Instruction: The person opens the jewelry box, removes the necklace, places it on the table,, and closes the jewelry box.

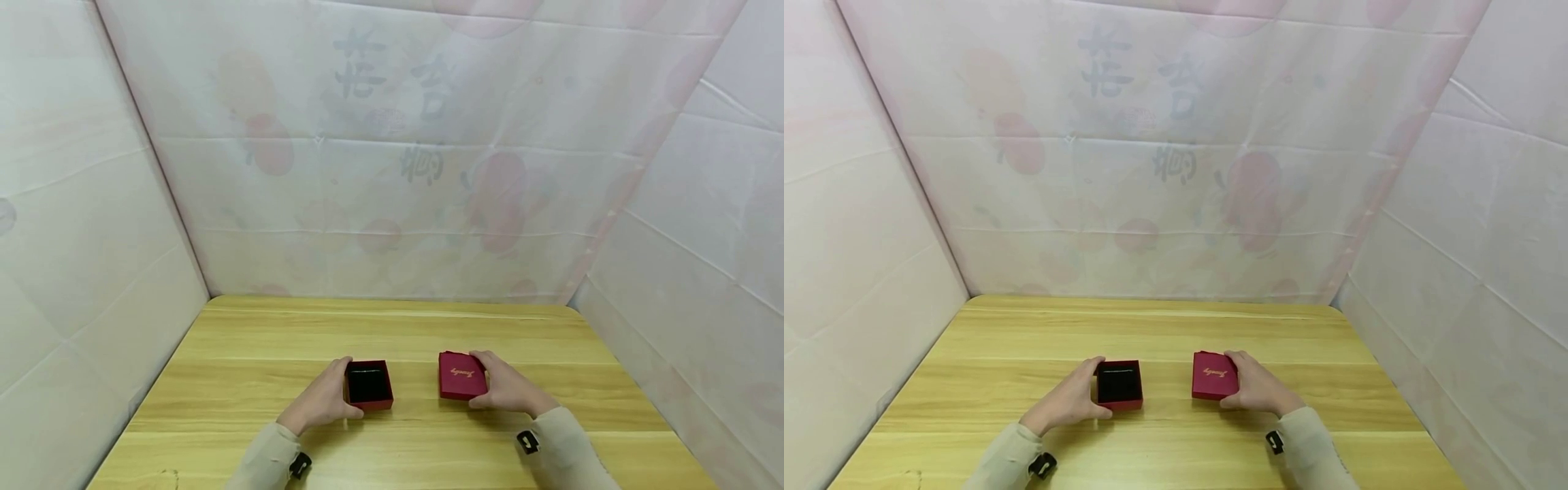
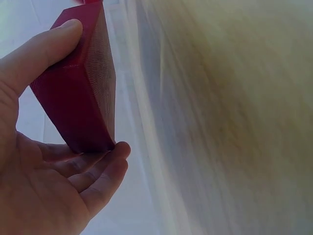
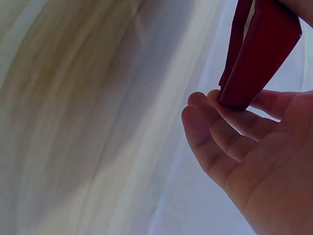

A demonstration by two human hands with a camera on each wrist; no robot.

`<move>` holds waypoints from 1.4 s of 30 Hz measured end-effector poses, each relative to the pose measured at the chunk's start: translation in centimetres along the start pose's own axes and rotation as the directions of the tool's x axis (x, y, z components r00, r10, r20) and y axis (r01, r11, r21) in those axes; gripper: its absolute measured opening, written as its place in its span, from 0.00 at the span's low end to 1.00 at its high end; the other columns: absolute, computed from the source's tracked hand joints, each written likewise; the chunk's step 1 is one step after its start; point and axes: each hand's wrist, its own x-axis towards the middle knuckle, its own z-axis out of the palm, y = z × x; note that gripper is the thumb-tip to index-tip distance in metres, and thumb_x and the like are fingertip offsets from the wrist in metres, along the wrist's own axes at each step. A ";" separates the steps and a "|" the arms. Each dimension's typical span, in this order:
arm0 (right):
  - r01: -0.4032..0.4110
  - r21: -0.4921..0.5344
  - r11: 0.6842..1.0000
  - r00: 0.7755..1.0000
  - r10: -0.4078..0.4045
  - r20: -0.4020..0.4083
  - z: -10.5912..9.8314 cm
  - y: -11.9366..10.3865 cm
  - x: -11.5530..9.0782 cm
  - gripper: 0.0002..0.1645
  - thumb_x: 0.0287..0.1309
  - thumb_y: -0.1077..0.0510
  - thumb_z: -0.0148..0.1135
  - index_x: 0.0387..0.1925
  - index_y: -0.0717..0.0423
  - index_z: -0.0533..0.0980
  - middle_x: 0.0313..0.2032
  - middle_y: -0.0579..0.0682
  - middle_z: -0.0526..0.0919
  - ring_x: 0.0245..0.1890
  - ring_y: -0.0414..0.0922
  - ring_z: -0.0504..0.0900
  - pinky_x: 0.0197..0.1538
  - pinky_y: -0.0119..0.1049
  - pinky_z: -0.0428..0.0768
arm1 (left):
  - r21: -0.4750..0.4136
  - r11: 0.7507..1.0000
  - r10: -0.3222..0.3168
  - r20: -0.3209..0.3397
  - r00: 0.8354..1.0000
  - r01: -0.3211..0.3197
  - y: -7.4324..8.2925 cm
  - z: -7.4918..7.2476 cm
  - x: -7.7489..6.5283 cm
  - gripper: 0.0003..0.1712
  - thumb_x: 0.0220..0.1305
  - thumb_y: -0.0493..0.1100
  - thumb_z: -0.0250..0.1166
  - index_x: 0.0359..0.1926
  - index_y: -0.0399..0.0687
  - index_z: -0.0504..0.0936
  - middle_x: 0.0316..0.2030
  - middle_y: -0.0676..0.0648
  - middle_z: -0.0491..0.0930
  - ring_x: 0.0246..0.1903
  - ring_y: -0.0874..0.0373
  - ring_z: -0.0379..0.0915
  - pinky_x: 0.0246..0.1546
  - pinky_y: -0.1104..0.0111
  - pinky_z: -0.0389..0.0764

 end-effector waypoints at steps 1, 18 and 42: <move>-0.004 -0.002 1.000 1.000 0.004 -0.001 0.0 0.1 0.0 0.62 0.33 0.45 0.79 0.67 0.65 0.58 0.58 0.56 0.69 0.51 0.50 0.71 0.53 0.52 0.71 | 0.000 1.000 -0.001 0.001 1.000 0.001 0.0 0.0 0.0 0.59 0.43 0.49 0.78 0.67 0.27 0.54 0.60 0.32 0.64 0.56 0.42 0.66 0.55 0.50 0.69; -0.019 -0.060 0.998 1.000 0.021 0.022 0.0 1.8 0.2 0.62 0.31 0.46 0.78 0.66 0.67 0.59 0.57 0.57 0.70 0.51 0.49 0.72 0.53 0.51 0.71 | 0.013 1.000 0.019 0.018 1.000 -0.019 -0.4 0.0 -0.2 0.57 0.41 0.45 0.79 0.65 0.24 0.56 0.55 0.32 0.68 0.50 0.43 0.70 0.52 0.50 0.71; -0.045 -0.115 0.992 0.996 0.053 0.072 -1.2 3.5 -0.3 0.60 0.27 0.53 0.79 0.64 0.67 0.60 0.55 0.60 0.71 0.48 0.52 0.71 0.49 0.52 0.72 | 0.036 0.999 0.017 0.060 0.998 -0.019 -0.4 0.1 -0.4 0.57 0.39 0.47 0.80 0.63 0.24 0.57 0.53 0.32 0.68 0.49 0.42 0.70 0.50 0.50 0.73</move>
